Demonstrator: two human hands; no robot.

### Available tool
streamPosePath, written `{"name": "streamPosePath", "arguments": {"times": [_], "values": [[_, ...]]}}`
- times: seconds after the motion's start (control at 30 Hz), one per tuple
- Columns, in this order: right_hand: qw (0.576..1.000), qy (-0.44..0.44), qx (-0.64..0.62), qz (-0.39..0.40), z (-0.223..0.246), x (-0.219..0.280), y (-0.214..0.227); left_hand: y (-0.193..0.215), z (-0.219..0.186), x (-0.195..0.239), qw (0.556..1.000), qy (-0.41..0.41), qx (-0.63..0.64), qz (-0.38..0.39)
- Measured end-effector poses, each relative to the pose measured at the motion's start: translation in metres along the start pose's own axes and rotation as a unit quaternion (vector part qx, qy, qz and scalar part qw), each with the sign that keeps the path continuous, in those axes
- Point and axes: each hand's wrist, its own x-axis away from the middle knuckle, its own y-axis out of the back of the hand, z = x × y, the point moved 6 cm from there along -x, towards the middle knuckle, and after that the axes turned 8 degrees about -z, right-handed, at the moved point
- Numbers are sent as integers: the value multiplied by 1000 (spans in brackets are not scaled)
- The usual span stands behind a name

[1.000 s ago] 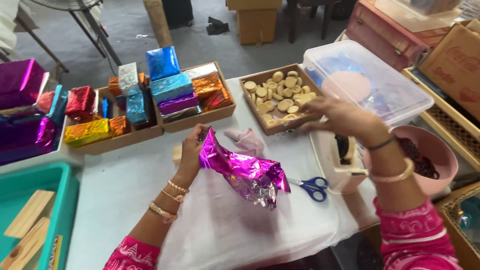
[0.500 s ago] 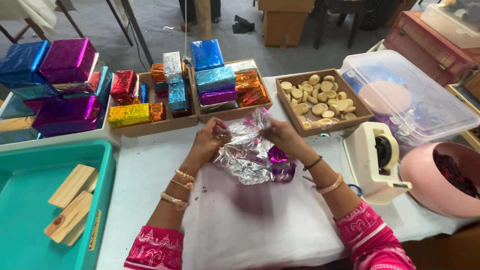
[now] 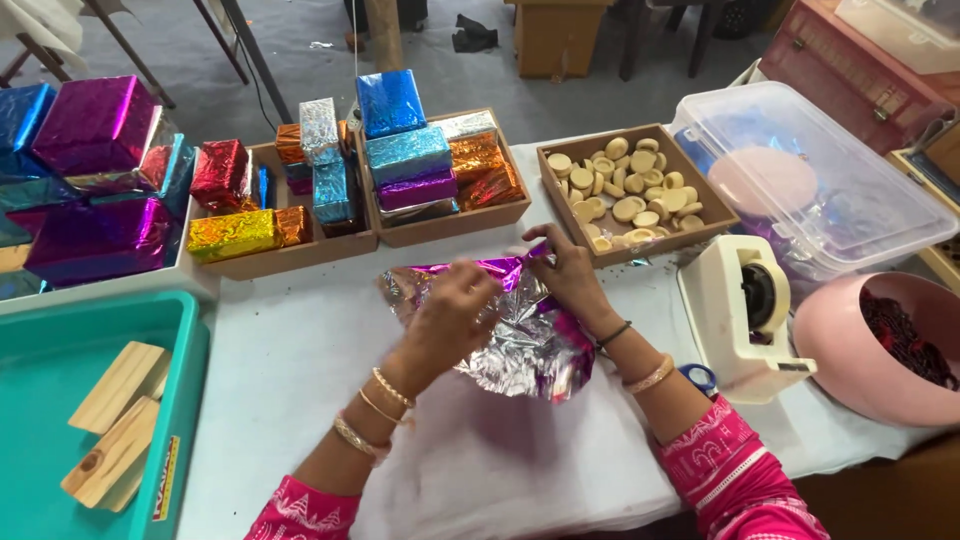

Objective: The person wraps small wooden items in shiny metallic foil paper. They fold the foil around the items, secure the edges with clear tape, and place the finished packages into a cardboard box. The person also handles a wooden mold and a pink cloth during the process.

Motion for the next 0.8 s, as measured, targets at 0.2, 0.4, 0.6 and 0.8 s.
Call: {"name": "streamPosePath", "arguments": {"times": [0.2,0.4,0.6,0.8], "values": [[1000,-17,17,13,2,1,-3,-31,-20,12,983,-64,32,167],[997,21,36,-62,2,-4,29,-49,6,30,976,-77,31,199],[973,188,90,-101,48,14,42,-69,41,37,961,-50,91,256],[917,165,-120,343,77,49,7,-72,56,46,932,1,171,320]]}}
